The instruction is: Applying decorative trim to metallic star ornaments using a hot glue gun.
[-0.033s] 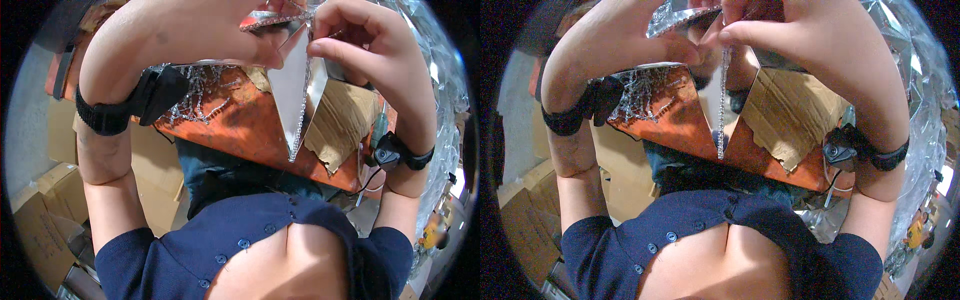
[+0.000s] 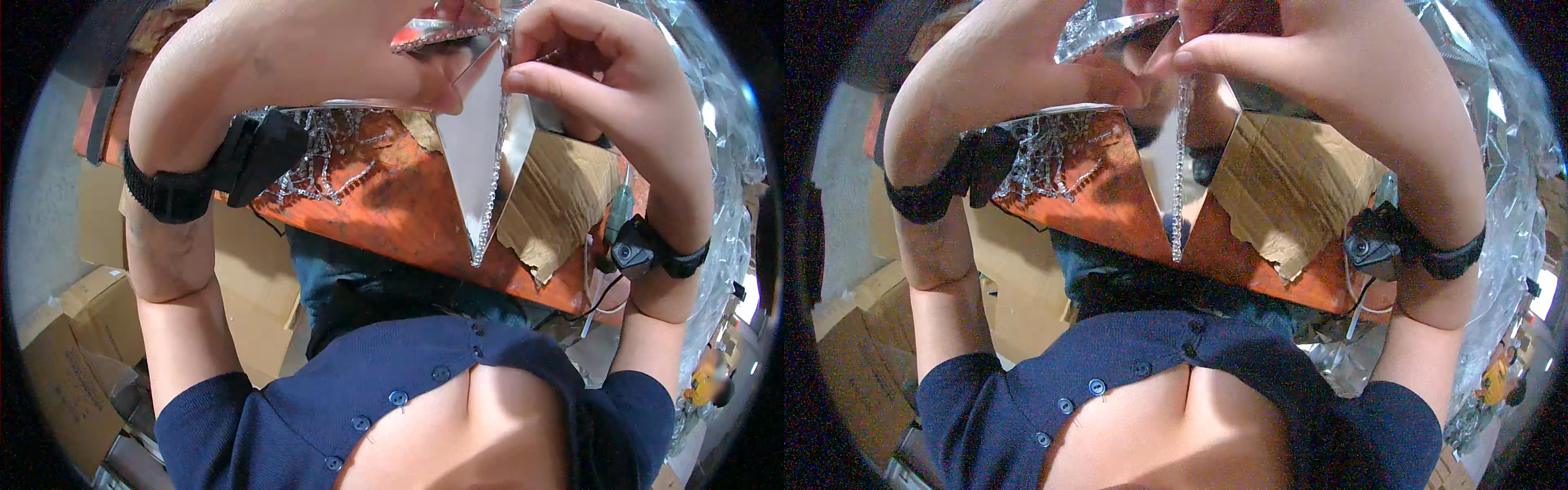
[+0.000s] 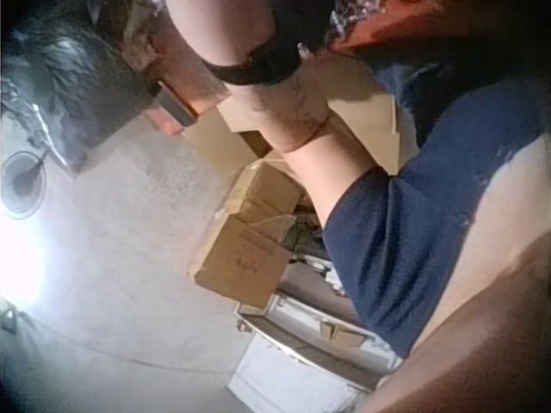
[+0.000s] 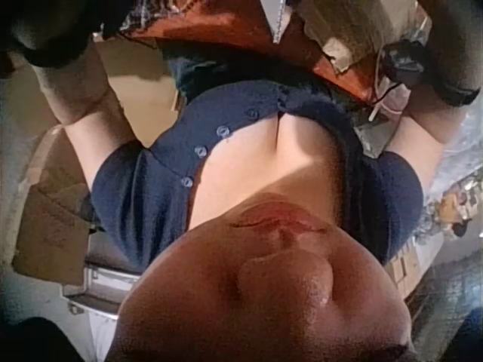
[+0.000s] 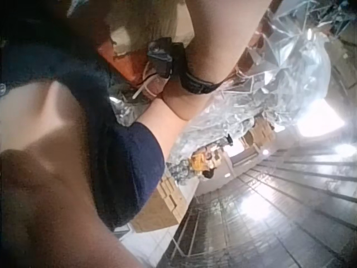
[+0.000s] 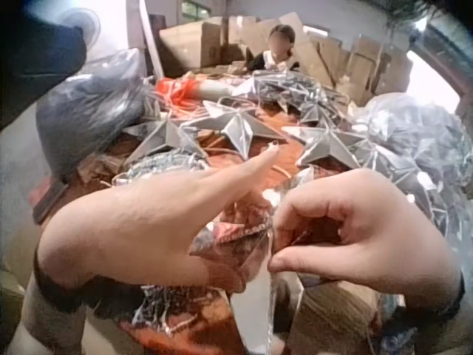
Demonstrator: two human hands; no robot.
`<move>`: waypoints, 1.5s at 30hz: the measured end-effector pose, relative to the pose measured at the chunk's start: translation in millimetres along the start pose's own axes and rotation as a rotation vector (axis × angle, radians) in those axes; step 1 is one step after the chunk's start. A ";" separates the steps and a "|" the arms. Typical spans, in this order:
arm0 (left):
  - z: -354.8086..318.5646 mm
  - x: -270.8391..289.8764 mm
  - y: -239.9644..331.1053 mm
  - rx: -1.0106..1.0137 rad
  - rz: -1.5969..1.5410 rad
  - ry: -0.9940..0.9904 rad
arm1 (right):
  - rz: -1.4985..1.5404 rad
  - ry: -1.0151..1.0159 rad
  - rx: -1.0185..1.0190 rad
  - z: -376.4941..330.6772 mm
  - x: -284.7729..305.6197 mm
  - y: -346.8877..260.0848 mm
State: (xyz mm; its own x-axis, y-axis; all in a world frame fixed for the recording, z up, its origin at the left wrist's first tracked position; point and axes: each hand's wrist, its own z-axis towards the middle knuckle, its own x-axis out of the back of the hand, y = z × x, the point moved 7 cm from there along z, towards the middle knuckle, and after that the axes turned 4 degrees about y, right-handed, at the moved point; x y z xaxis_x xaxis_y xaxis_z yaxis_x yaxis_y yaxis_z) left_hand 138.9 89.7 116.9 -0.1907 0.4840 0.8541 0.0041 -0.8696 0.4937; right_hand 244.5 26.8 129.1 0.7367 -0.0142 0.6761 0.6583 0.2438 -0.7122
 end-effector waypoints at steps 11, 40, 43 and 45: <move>-4.4 6.0 11.1 0.251 -0.030 -0.103 | -0.192 -0.120 -0.139 18.5 3.5 -14.0; 1.4 -1.4 -4.5 0.178 -0.050 -0.113 | -0.206 0.060 -0.144 15.3 5.2 -3.0; -0.6 0.1 -3.9 0.203 -0.069 -0.145 | 0.010 0.003 -0.445 13.4 3.2 11.9; -5.6 0.3 -4.5 0.249 -0.075 -0.178 | -0.179 0.093 -0.104 12.9 0.4 -3.9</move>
State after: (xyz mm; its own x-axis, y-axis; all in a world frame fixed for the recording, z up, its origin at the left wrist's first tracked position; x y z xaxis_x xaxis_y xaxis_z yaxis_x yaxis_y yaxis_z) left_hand 133.3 93.2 113.9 -0.0250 0.5746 0.8181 0.2411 -0.7907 0.5627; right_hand 240.2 38.4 134.5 0.6143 -0.1391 0.7767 0.7889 0.1285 -0.6009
